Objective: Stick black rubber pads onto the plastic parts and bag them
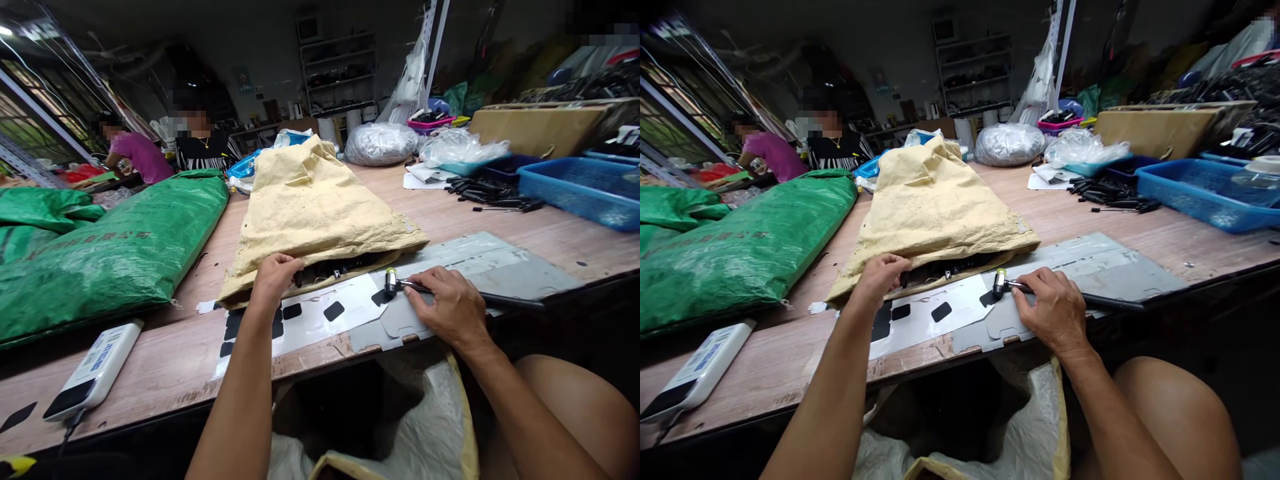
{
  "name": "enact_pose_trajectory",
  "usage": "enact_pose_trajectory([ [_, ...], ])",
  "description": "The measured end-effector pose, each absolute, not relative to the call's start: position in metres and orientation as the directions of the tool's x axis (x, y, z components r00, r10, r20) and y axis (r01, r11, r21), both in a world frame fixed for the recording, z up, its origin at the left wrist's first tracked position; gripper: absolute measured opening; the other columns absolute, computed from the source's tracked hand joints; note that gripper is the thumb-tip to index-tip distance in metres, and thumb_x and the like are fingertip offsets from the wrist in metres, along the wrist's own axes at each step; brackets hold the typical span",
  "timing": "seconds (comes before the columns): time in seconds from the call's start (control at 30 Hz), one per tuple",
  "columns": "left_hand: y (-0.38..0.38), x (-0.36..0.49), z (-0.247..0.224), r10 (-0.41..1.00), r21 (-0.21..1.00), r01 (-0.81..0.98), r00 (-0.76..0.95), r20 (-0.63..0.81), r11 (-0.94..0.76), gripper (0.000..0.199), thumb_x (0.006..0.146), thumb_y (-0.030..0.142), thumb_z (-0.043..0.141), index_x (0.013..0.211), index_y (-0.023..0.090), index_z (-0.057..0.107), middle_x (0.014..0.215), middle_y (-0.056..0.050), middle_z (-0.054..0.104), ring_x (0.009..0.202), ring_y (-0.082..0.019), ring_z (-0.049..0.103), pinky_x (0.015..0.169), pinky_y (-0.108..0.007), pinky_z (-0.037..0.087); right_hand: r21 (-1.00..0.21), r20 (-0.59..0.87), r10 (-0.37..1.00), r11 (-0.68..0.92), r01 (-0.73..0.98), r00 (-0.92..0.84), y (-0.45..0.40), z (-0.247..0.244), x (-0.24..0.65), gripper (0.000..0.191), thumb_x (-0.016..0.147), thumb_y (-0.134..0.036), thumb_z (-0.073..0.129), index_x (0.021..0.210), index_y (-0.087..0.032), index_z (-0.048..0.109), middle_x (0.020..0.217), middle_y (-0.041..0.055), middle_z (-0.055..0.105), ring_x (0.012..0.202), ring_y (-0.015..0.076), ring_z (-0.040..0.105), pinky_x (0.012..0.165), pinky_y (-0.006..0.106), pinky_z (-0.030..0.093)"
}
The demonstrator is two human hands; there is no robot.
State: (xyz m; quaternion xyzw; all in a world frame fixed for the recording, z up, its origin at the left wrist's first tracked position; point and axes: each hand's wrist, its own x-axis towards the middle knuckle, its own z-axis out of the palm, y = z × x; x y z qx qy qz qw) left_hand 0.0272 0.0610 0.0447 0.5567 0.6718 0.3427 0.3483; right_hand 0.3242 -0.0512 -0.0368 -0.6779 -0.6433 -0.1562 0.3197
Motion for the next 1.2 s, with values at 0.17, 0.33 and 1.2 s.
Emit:
enact_pose_trajectory([
  [0.17, 0.001, 0.03, 0.03, 0.91, 0.803, 0.502, 0.397, 0.117, -0.322, 0.022, 0.081, 0.024, 0.066, 0.103, 0.022, 0.071, 0.08, 0.001, 0.063, 0.071, -0.014, 0.056, 0.062, -0.025, 0.041, -0.234, 0.624, 0.772, 0.039, 0.972, 0.119, -0.051, -0.038, 0.325, 0.016, 0.088, -0.034, 0.064, 0.098, -0.025, 0.073, 0.092, 0.003, 0.07, 0.089, 0.0243, 0.059, 0.078, 0.036, 0.04],
  [0.33, -0.023, 0.045, 0.004, 0.832, 0.695, 0.499, 0.484, 0.272, -0.518, 0.026, 0.083, 0.017, 0.069, 0.109, 0.023, 0.071, 0.099, -0.003, 0.068, 0.098, -0.02, 0.06, 0.088, -0.033, 0.045, -0.197, 0.649, 0.757, 0.069, 0.978, 0.077, -0.052, -0.038, 0.328, 0.014, 0.093, -0.034, 0.062, 0.096, -0.024, 0.071, 0.092, 0.0039, 0.07, 0.088, 0.0237, 0.062, 0.077, 0.036, 0.04],
  [1.2, -0.017, 0.042, 0.0, 0.888, 0.738, 0.522, 0.397, 0.234, -0.428, 0.009, 0.073, 0.012, 0.076, 0.078, 0.02, 0.074, 0.077, 0.0, 0.06, 0.085, -0.019, 0.053, 0.078, -0.032, 0.04, -0.276, 0.592, 0.795, 0.354, 0.893, -0.132, -0.1, 0.004, 0.224, 0.053, 0.094, -0.007, 0.048, 0.141, -0.029, 0.058, 0.093, 0.002, 0.07, 0.077, 0.0178, 0.066, 0.071, 0.03, 0.049],
])
